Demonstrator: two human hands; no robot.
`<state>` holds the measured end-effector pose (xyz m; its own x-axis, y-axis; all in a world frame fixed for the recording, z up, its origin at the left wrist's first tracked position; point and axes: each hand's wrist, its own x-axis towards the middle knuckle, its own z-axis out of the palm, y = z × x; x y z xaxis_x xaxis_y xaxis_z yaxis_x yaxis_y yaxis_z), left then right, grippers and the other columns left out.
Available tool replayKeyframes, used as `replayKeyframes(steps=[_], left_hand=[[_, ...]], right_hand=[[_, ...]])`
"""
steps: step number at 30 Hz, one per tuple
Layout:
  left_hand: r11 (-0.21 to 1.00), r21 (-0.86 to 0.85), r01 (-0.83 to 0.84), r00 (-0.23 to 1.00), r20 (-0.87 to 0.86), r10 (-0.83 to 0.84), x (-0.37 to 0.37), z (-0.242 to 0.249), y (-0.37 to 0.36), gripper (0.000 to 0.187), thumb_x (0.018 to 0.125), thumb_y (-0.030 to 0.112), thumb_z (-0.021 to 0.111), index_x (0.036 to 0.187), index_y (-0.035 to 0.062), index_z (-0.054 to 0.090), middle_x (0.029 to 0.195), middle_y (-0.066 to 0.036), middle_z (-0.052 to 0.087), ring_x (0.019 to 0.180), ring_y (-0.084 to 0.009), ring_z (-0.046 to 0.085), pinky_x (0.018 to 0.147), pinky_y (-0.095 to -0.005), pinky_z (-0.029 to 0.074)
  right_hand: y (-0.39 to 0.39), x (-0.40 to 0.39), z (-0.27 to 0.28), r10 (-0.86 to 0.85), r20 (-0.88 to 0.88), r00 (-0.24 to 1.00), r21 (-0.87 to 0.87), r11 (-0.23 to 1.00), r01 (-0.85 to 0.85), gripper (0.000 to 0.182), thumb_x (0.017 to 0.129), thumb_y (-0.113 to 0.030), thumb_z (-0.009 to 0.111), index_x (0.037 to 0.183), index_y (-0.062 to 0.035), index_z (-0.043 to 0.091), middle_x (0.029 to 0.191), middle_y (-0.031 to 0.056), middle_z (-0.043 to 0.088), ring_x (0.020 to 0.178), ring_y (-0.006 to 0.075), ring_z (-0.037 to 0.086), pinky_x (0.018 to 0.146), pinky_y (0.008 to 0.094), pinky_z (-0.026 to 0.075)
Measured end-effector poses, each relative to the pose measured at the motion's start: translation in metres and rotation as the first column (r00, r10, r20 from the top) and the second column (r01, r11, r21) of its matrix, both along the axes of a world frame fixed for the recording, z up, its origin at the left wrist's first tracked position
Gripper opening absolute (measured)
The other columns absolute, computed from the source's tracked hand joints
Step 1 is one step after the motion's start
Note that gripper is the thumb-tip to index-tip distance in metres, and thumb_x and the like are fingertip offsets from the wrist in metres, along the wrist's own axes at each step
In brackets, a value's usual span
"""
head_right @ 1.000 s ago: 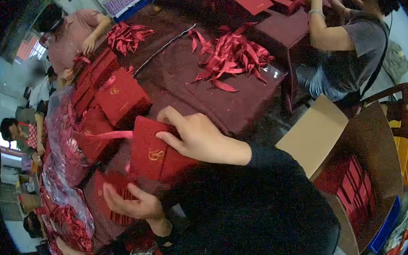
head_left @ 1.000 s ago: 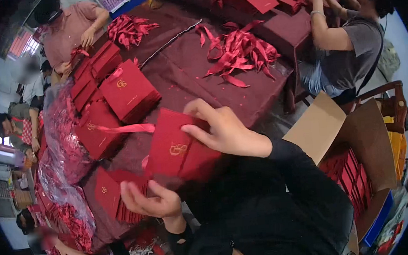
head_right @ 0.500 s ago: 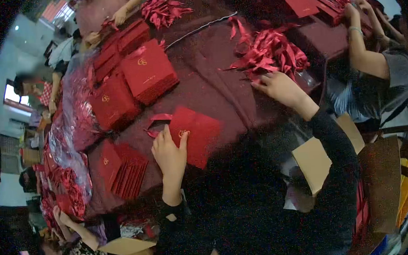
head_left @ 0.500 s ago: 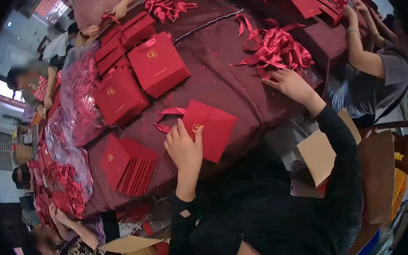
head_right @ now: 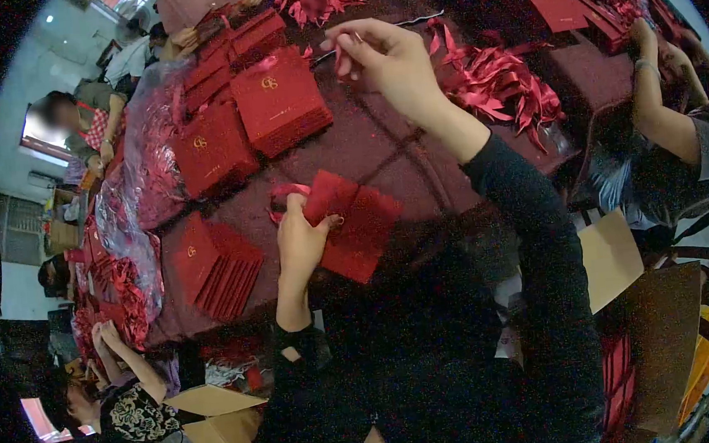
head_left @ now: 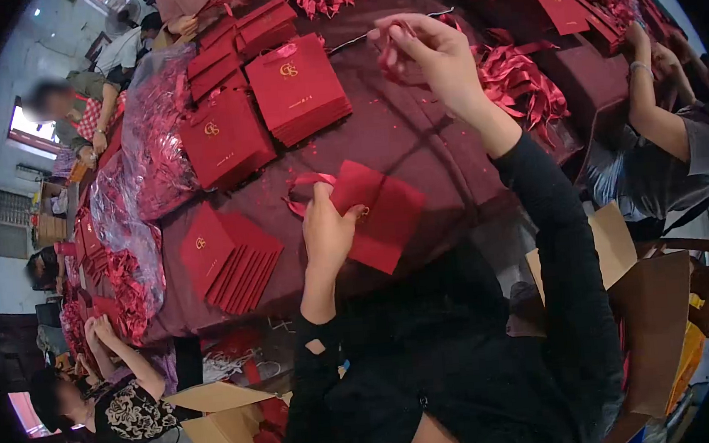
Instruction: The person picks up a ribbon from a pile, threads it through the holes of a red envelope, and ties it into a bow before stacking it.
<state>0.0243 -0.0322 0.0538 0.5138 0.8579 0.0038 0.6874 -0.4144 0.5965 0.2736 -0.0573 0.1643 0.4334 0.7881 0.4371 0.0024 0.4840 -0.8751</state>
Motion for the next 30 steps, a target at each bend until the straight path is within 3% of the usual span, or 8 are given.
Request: replayKeyframes(steps=[6,8,12,15,16,20,25,30], left_hand=[[0.999,-0.049,0.004,0.983,0.183,0.005,-0.007,-0.001,0.007,0.044,0.073,0.011,0.075,0.109,0.0027,0.052,0.097,-0.019,0.066,0.092,-0.0349,0.064,0.079,-0.0409,0.048],[0.984,-0.157,0.084,0.896,0.443,-0.006,-0.010,-0.016,0.015,0.033,0.078,0.009,0.071,0.106,0.0018,0.055,0.091,-0.016,0.068,0.087,-0.0271,0.067,0.077,-0.0349,0.049],[0.983,-0.179,0.032,0.872,0.485,0.060,-0.008,-0.017,0.017,0.022,0.083,0.008,0.066,0.102,-0.0007,0.058,0.091,-0.015,0.069,0.087,-0.0206,0.067,0.076,-0.0295,0.049],[0.991,-0.128,0.026,0.847,0.530,0.047,-0.006,-0.014,0.015,0.018,0.086,0.010,0.064,0.099,-0.0031,0.061,0.090,-0.015,0.069,0.084,-0.0204,0.067,0.074,-0.0293,0.050],[0.986,-0.164,0.018,0.846,0.529,0.072,-0.006,-0.015,0.014,0.018,0.086,0.010,0.064,0.099,-0.0037,0.062,0.090,-0.015,0.069,0.084,-0.0200,0.067,0.074,-0.0291,0.050],[0.980,-0.198,0.032,0.827,0.556,0.085,-0.008,-0.020,0.015,0.021,0.086,0.010,0.065,0.101,-0.0040,0.063,0.090,-0.016,0.069,0.083,-0.0190,0.067,0.074,-0.0289,0.051],[0.983,-0.175,-0.052,0.854,0.502,0.134,-0.006,-0.004,0.008,0.022,0.086,0.009,0.065,0.102,-0.0055,0.063,0.089,-0.016,0.069,0.083,-0.0176,0.067,0.075,-0.0281,0.051],[0.954,-0.300,-0.015,0.856,0.489,0.168,-0.007,0.006,0.006,0.022,0.088,0.008,0.064,0.104,-0.0061,0.064,0.095,-0.010,0.068,0.087,-0.0135,0.062,0.079,-0.0275,0.049]], right_hand=[[0.021,-0.011,0.010,0.086,-0.129,0.988,0.268,0.962,-0.049,0.017,0.094,-0.010,0.057,0.109,-0.0029,0.060,0.095,0.0083,0.066,0.081,0.0094,0.059,0.075,0.0205,0.045],[-0.004,-0.020,0.032,0.075,-0.130,0.989,0.217,0.975,-0.045,0.020,0.096,-0.014,0.053,0.109,-0.0009,0.059,0.091,0.0036,0.060,0.082,0.0093,0.054,0.080,0.0218,0.041],[-0.070,-0.039,0.066,0.185,-0.149,0.971,0.227,0.962,-0.149,0.023,0.097,-0.015,0.047,0.108,0.0025,0.058,0.091,0.0071,0.060,0.086,0.0146,0.057,0.083,0.0263,0.044],[-0.112,-0.042,0.072,0.378,-0.030,0.925,0.341,0.874,-0.346,0.022,0.093,-0.014,0.051,0.103,0.0041,0.059,0.084,0.0107,0.060,0.066,0.0129,0.056,0.060,0.0244,0.041],[-0.120,-0.046,0.071,0.384,0.010,0.923,0.294,0.881,-0.370,0.022,0.092,-0.014,0.053,0.102,0.0047,0.059,0.081,0.0120,0.061,0.059,0.0123,0.055,0.052,0.0237,0.040],[-0.084,-0.089,0.013,0.323,0.280,0.904,-0.289,0.926,-0.241,0.015,0.088,-0.003,0.059,0.101,0.0040,0.062,0.092,0.0127,0.066,0.084,0.0177,0.062,0.075,0.0296,0.048],[-0.044,-0.106,-0.100,0.125,0.566,0.815,-0.275,0.961,0.043,0.015,0.085,-0.003,0.059,0.099,0.0013,0.062,0.086,0.0189,0.062,0.080,0.0351,0.062,0.066,0.0368,0.049],[-0.044,-0.112,-0.107,0.144,0.373,0.917,-0.451,0.891,0.044,0.013,0.085,-0.006,0.061,0.095,0.0005,0.060,0.085,0.0186,0.065,0.078,0.0358,0.064,0.064,0.0377,0.049]])
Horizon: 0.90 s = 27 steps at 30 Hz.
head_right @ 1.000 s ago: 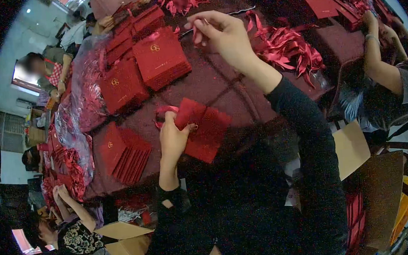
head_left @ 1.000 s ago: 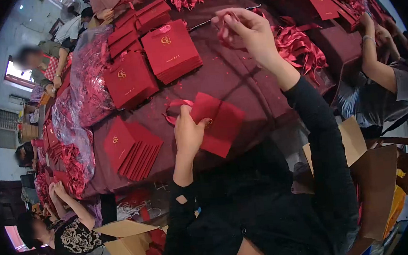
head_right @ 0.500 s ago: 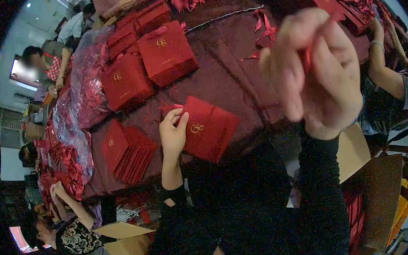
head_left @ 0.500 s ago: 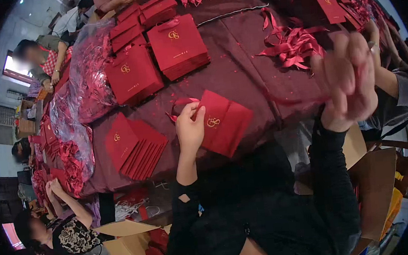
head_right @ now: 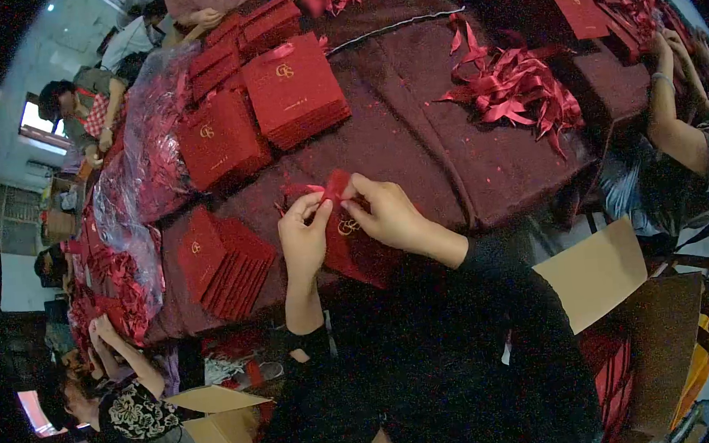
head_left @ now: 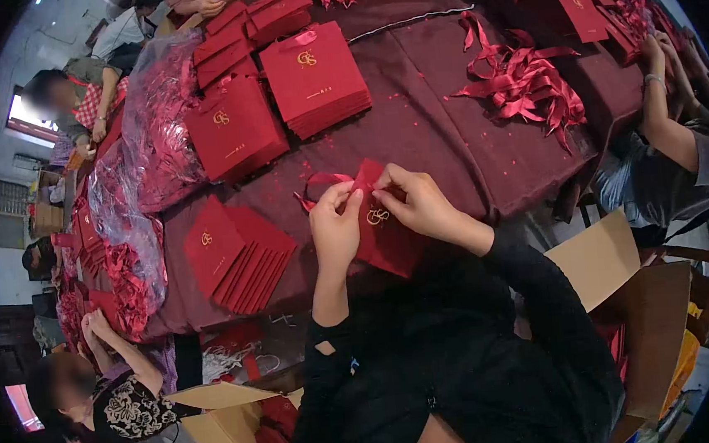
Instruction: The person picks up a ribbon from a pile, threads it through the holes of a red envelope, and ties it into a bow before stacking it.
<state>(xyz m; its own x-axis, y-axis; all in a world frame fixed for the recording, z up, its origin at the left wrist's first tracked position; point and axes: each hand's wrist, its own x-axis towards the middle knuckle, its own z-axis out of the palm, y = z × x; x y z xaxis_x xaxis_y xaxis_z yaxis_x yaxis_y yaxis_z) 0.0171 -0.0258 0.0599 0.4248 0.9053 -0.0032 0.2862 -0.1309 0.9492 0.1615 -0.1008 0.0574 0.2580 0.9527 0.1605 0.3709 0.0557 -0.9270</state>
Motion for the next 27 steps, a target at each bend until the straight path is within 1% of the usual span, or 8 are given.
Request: replayKeyframes(steps=[9,11,12,14,18,20,24,27], left_hand=[[0.998,-0.014,0.054,0.997,0.059,-0.054,0.001,-0.011,-0.002,0.018,0.089,0.004,0.061,0.104,-0.0049,0.064,0.095,-0.008,0.068,0.087,-0.0120,0.062,0.080,-0.0258,0.048],[0.998,-0.011,0.068,0.994,0.090,-0.066,0.001,-0.014,-0.002,0.019,0.089,0.005,0.061,0.105,-0.0052,0.064,0.095,-0.009,0.068,0.087,-0.0129,0.062,0.080,-0.0266,0.049],[0.998,-0.011,0.069,0.994,0.089,-0.068,0.001,-0.016,-0.003,0.019,0.089,0.005,0.061,0.105,-0.0052,0.064,0.095,-0.009,0.068,0.087,-0.0129,0.062,0.080,-0.0266,0.049],[0.992,0.127,0.015,1.000,-0.024,-0.012,0.004,-0.018,-0.007,0.019,0.088,0.005,0.061,0.104,-0.0062,0.063,0.093,-0.009,0.068,0.086,-0.0139,0.062,0.080,-0.0277,0.049],[0.996,0.091,0.001,0.999,-0.046,0.004,0.007,-0.006,-0.014,0.019,0.088,0.005,0.061,0.103,-0.0060,0.062,0.092,-0.011,0.069,0.086,-0.0150,0.063,0.079,-0.0288,0.049],[0.980,0.199,-0.022,0.987,-0.154,0.054,0.009,-0.014,-0.017,0.017,0.087,0.005,0.061,0.102,-0.0042,0.063,0.091,-0.013,0.069,0.086,-0.0156,0.064,0.078,-0.0290,0.049],[0.975,0.220,-0.026,0.996,-0.081,0.044,0.008,-0.027,-0.014,0.017,0.085,0.006,0.061,0.101,-0.0009,0.063,0.089,-0.018,0.068,0.083,-0.0267,0.069,0.071,-0.0338,0.051],[0.983,0.185,0.003,0.998,-0.058,0.008,0.009,-0.029,-0.014,0.018,0.085,0.006,0.061,0.102,-0.0022,0.063,0.089,-0.019,0.068,0.081,-0.0247,0.068,0.071,-0.0329,0.051]], right_hand=[[0.008,0.004,-0.011,-0.030,-0.111,0.993,-0.016,0.999,0.028,0.014,0.079,-0.011,0.064,0.083,0.0014,0.059,0.073,0.0164,0.064,0.067,0.0266,0.066,0.060,0.0337,0.048],[0.009,0.004,-0.008,-0.026,-0.062,0.998,-0.065,0.998,0.022,0.009,0.079,-0.006,0.064,0.082,0.0024,0.060,0.069,0.0080,0.063,0.066,0.0091,0.058,0.059,0.0269,0.046],[0.011,0.004,-0.008,-0.027,-0.064,0.998,-0.065,0.998,0.023,0.009,0.079,-0.006,0.064,0.082,0.0024,0.060,0.069,0.0080,0.063,0.066,0.0091,0.058,0.059,0.0269,0.046],[0.015,0.006,-0.007,-0.024,0.057,0.998,-0.055,0.998,0.027,0.011,0.074,-0.007,0.065,0.081,0.0019,0.061,0.068,0.0118,0.063,0.063,0.0147,0.060,0.059,0.0293,0.047],[0.018,0.005,0.000,-0.019,0.123,0.992,-0.097,0.995,0.031,0.014,0.071,-0.009,0.065,0.079,0.0022,0.062,0.069,0.0160,0.063,0.063,0.0226,0.062,0.060,0.0320,0.048],[0.020,0.007,-0.001,0.001,0.142,0.990,-0.106,0.994,0.014,0.017,0.072,-0.013,0.065,0.078,0.0029,0.063,0.074,0.0212,0.064,0.073,0.0362,0.065,0.064,0.0422,0.050],[0.027,0.011,-0.003,0.046,0.183,0.982,-0.158,0.987,-0.016,0.016,0.072,-0.013,0.065,0.077,0.0027,0.064,0.075,0.0212,0.065,0.073,0.0362,0.065,0.065,0.0424,0.051],[0.028,0.010,-0.004,0.069,0.233,0.970,-0.188,0.982,-0.024,0.015,0.072,-0.012,0.064,0.076,0.0026,0.063,0.076,0.0215,0.065,0.074,0.0383,0.064,0.066,0.0427,0.051]])
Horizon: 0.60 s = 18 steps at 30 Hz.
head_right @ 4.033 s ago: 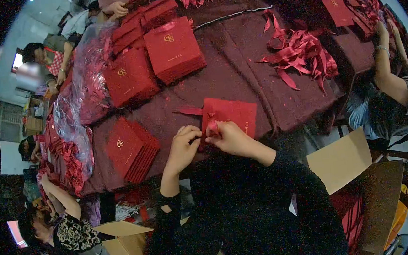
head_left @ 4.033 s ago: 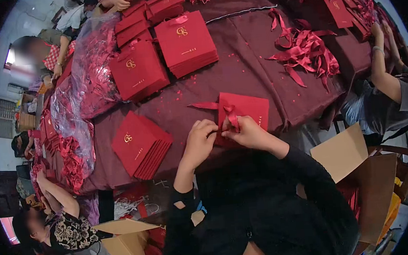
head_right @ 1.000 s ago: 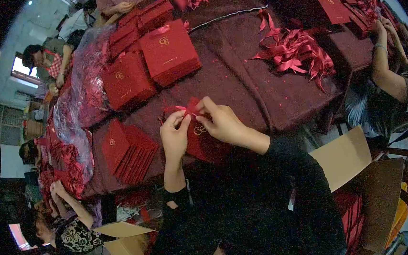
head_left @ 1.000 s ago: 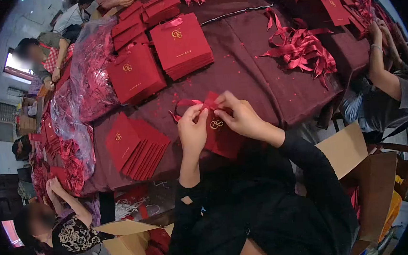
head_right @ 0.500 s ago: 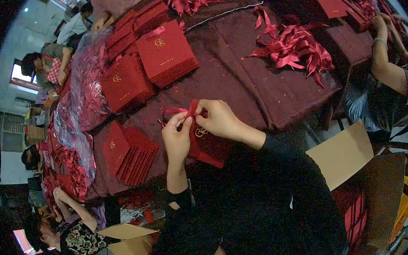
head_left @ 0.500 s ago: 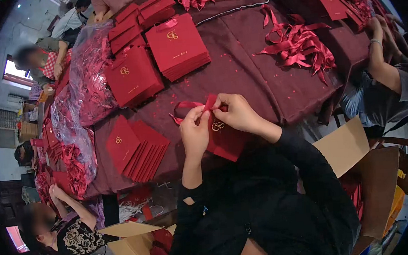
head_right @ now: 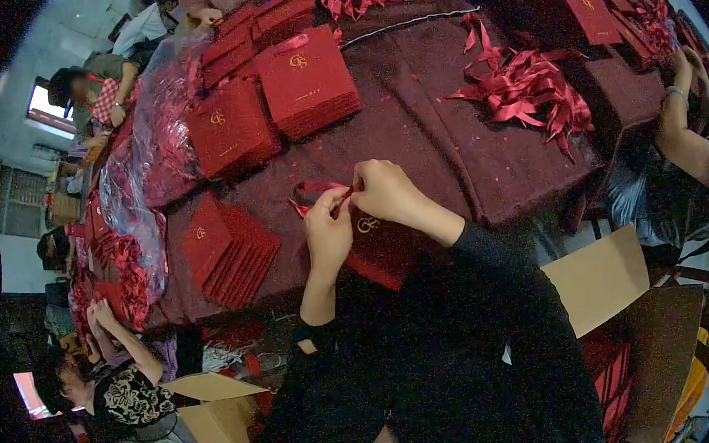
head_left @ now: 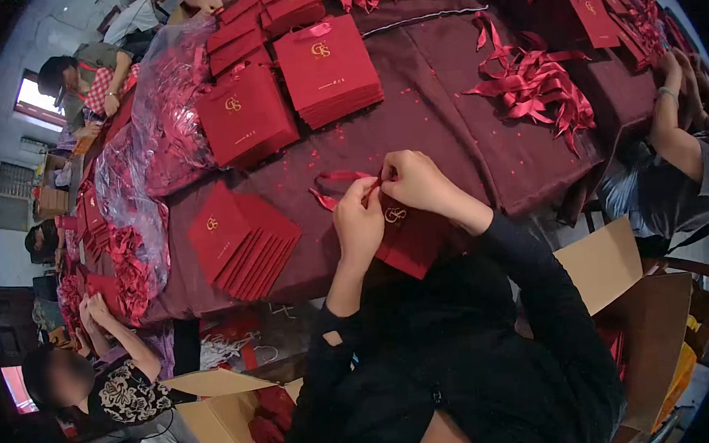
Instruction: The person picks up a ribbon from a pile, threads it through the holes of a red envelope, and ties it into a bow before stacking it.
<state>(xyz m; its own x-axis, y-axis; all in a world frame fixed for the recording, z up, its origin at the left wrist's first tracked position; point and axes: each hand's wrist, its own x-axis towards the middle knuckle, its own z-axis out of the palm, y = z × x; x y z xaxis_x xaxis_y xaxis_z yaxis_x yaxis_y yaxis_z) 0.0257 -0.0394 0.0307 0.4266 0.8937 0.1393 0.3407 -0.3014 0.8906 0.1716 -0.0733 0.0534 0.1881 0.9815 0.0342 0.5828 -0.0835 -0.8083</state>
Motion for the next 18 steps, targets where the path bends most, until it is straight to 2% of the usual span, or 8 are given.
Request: replayKeyframes(steps=[3,4,5,7,10,14,17,18], left_hand=[[1.000,-0.019,0.022,0.996,0.090,-0.020,-0.002,-0.007,0.007,0.019,0.088,0.006,0.059,0.104,-0.0036,0.063,0.087,-0.014,0.069,0.078,-0.0185,0.066,0.070,-0.0295,0.050],[1.000,-0.016,0.021,0.995,0.093,-0.020,-0.003,-0.006,0.010,0.019,0.088,0.006,0.059,0.104,-0.0036,0.063,0.087,-0.014,0.069,0.078,-0.0185,0.066,0.070,-0.0295,0.050],[0.980,-0.188,0.063,0.983,0.182,-0.028,-0.005,-0.004,0.013,0.020,0.090,0.006,0.057,0.106,-0.0037,0.063,0.086,-0.010,0.069,0.075,-0.0147,0.064,0.068,-0.0272,0.049],[0.863,-0.472,0.180,0.961,0.272,-0.052,-0.009,-0.003,0.021,0.021,0.093,0.006,0.052,0.109,-0.0032,0.064,0.083,0.000,0.066,0.067,-0.0064,0.056,0.061,-0.0212,0.045],[0.729,-0.641,0.238,0.970,0.196,-0.145,-0.006,0.014,0.029,0.023,0.094,0.007,0.052,0.112,-0.0017,0.063,0.085,0.000,0.065,0.066,-0.0035,0.053,0.059,-0.0191,0.042],[0.706,-0.640,0.303,0.951,0.154,-0.269,-0.001,0.018,0.032,0.022,0.094,0.007,0.052,0.111,-0.0023,0.063,0.081,0.001,0.065,0.063,-0.0042,0.053,0.057,-0.0201,0.042],[0.789,-0.553,0.268,0.963,0.124,-0.240,-0.001,0.013,0.029,0.020,0.094,0.006,0.051,0.106,-0.0029,0.063,0.080,-0.002,0.066,0.063,-0.0064,0.055,0.057,-0.0226,0.044],[0.867,-0.423,0.264,0.957,0.003,-0.291,-0.002,0.012,0.030,0.018,0.094,0.006,0.051,0.103,-0.0030,0.063,0.079,-0.004,0.066,0.065,-0.0078,0.056,0.058,-0.0239,0.045]], right_hand=[[-0.004,-0.004,0.000,0.014,0.032,0.999,0.065,0.998,-0.016,0.013,0.075,-0.010,0.062,0.080,0.0014,0.058,0.076,0.0205,0.064,0.076,0.0398,0.062,0.066,0.0447,0.049],[-0.010,-0.007,-0.003,0.001,0.093,0.996,0.175,0.984,-0.017,0.012,0.077,-0.009,0.060,0.082,0.0004,0.054,0.076,0.0197,0.062,0.077,0.0399,0.060,0.065,0.0456,0.048],[-0.016,-0.010,-0.005,-0.017,0.152,0.988,0.281,0.959,-0.026,0.012,0.078,-0.007,0.059,0.084,-0.0006,0.051,0.075,0.0189,0.061,0.077,0.0400,0.058,0.065,0.0465,0.046],[-0.023,-0.010,-0.010,-0.008,0.228,0.974,0.285,0.957,-0.059,0.011,0.082,-0.004,0.056,0.087,-0.0021,0.047,0.076,0.0177,0.058,0.077,0.0384,0.056,0.064,0.0468,0.044],[-0.025,-0.006,-0.027,0.002,0.122,0.992,0.390,0.919,-0.050,0.009,0.083,-0.003,0.055,0.087,-0.0025,0.047,0.078,0.0171,0.057,0.078,0.0382,0.056,0.064,0.0457,0.044],[-0.028,0.000,-0.034,0.039,0.027,0.999,0.368,0.929,-0.046,0.010,0.085,-0.003,0.056,0.089,-0.0031,0.046,0.081,0.0166,0.057,0.080,0.0381,0.056,0.064,0.0447,0.044],[-0.027,-0.001,-0.033,0.029,-0.068,0.997,0.320,0.947,-0.006,0.013,0.085,-0.005,0.058,0.091,-0.0029,0.047,0.081,0.0164,0.058,0.081,0.0376,0.058,0.065,0.0432,0.045],[-0.027,-0.001,-0.031,0.017,-0.116,0.993,0.307,0.952,0.019,0.015,0.086,-0.007,0.060,0.092,-0.0026,0.047,0.081,0.0164,0.058,0.081,0.0371,0.059,0.065,0.0420,0.046]])
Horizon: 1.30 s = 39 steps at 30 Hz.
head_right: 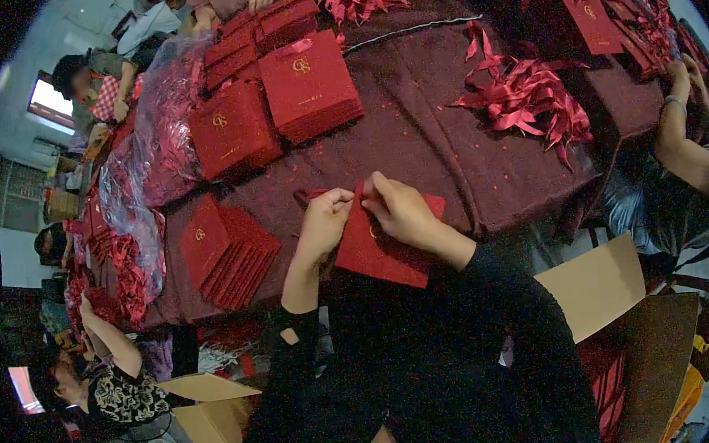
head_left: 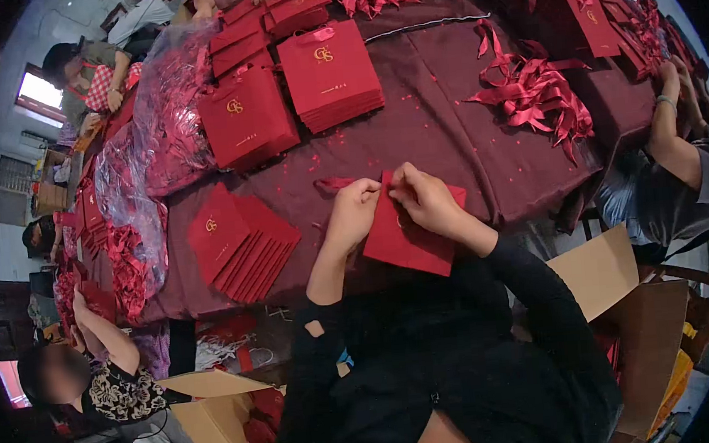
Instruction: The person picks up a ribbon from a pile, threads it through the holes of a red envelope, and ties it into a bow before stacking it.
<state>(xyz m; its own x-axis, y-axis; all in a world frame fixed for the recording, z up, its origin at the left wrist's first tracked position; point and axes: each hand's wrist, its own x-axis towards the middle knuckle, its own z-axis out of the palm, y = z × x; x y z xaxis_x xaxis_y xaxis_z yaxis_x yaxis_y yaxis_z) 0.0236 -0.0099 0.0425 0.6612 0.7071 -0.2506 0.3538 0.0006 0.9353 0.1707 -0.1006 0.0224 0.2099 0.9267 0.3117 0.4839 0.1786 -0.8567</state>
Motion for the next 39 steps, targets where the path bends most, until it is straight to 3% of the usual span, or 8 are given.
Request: replayKeyframes(steps=[4,6,10,21,23,26,28,39], left_hand=[[0.938,0.342,0.058,0.992,-0.127,-0.015,0.001,0.007,0.000,0.011,0.090,0.004,0.054,0.094,-0.0025,0.062,0.075,-0.005,0.066,0.065,-0.0089,0.058,0.059,-0.0252,0.046],[0.981,0.192,0.039,0.998,-0.056,-0.029,0.001,0.005,0.002,0.011,0.090,0.004,0.053,0.094,-0.0024,0.062,0.074,-0.005,0.066,0.066,-0.0079,0.057,0.059,-0.0248,0.046],[0.997,-0.075,-0.033,0.996,0.082,0.039,0.001,-0.002,0.000,0.012,0.091,0.003,0.051,0.093,-0.0022,0.062,0.073,-0.003,0.064,0.066,-0.0057,0.055,0.057,-0.0233,0.044],[0.988,-0.006,-0.151,0.984,0.090,0.151,0.000,-0.019,-0.001,0.009,0.090,0.004,0.055,0.092,-0.0021,0.062,0.069,-0.001,0.062,0.061,-0.0046,0.052,0.055,-0.0209,0.041],[0.970,-0.165,-0.178,0.966,0.156,0.204,0.003,-0.011,-0.006,0.010,0.091,0.003,0.053,0.090,-0.0014,0.062,0.070,-0.002,0.062,0.060,-0.0055,0.053,0.055,-0.0208,0.042],[0.979,0.064,-0.191,0.975,0.123,0.182,-0.002,-0.025,0.003,0.011,0.093,0.003,0.050,0.093,-0.0016,0.060,0.072,-0.006,0.062,0.060,-0.0091,0.057,0.055,-0.0221,0.046],[0.911,-0.079,-0.405,0.887,0.206,0.413,-0.014,-0.011,0.020,0.011,0.096,0.008,0.047,0.100,-0.0010,0.053,0.073,-0.011,0.060,0.057,-0.0184,0.062,0.052,-0.0286,0.054],[0.921,0.067,-0.383,0.924,0.000,0.383,-0.028,-0.011,0.051,0.014,0.095,0.009,0.048,0.097,-0.0024,0.056,0.070,-0.010,0.061,0.047,-0.0132,0.055,0.039,-0.0247,0.044]], right_hand=[[-0.002,0.010,0.010,0.045,-0.076,0.996,-0.196,0.979,-0.059,0.020,0.085,-0.010,0.064,0.093,-0.0023,0.047,0.081,0.0155,0.060,0.078,0.0334,0.062,0.066,0.0384,0.047],[0.001,0.015,0.001,0.156,-0.187,0.970,-0.074,0.982,-0.172,0.018,0.086,-0.004,0.063,0.094,-0.0018,0.048,0.073,0.0036,0.054,0.069,0.0083,0.051,0.064,0.0255,0.044],[-0.001,0.021,0.003,0.201,-0.297,0.933,-0.154,0.955,-0.254,0.012,0.087,-0.002,0.061,0.091,-0.0010,0.050,0.074,0.0020,0.057,0.071,0.0070,0.053,0.065,0.0247,0.044],[0.003,0.024,0.006,0.221,-0.354,0.909,-0.182,0.937,-0.299,0.010,0.085,-0.005,0.064,0.089,0.0006,0.057,0.079,0.0058,0.064,0.075,0.0087,0.059,0.067,0.0260,0.047],[0.001,0.024,0.004,0.226,-0.396,0.890,-0.196,0.926,-0.322,0.012,0.085,-0.007,0.065,0.089,0.0010,0.057,0.081,0.0070,0.065,0.076,0.0101,0.060,0.068,0.0272,0.048],[0.003,0.028,0.000,0.216,-0.433,0.875,-0.218,0.917,-0.334,0.011,0.085,-0.006,0.065,0.090,0.0013,0.058,0.082,0.0068,0.065,0.077,0.0100,0.060,0.068,0.0272,0.048],[0.003,0.027,-0.004,0.240,-0.409,0.880,-0.192,0.921,-0.340,0.007,0.088,-0.001,0.060,0.094,0.0004,0.058,0.080,0.0036,0.064,0.072,0.0078,0.059,0.064,0.0231,0.048],[0.001,0.019,0.005,0.220,-0.128,0.967,-0.199,0.950,-0.242,0.019,0.077,-0.007,0.070,0.089,-0.0041,0.055,0.066,0.0030,0.059,0.060,0.0089,0.052,0.054,0.0259,0.039]])
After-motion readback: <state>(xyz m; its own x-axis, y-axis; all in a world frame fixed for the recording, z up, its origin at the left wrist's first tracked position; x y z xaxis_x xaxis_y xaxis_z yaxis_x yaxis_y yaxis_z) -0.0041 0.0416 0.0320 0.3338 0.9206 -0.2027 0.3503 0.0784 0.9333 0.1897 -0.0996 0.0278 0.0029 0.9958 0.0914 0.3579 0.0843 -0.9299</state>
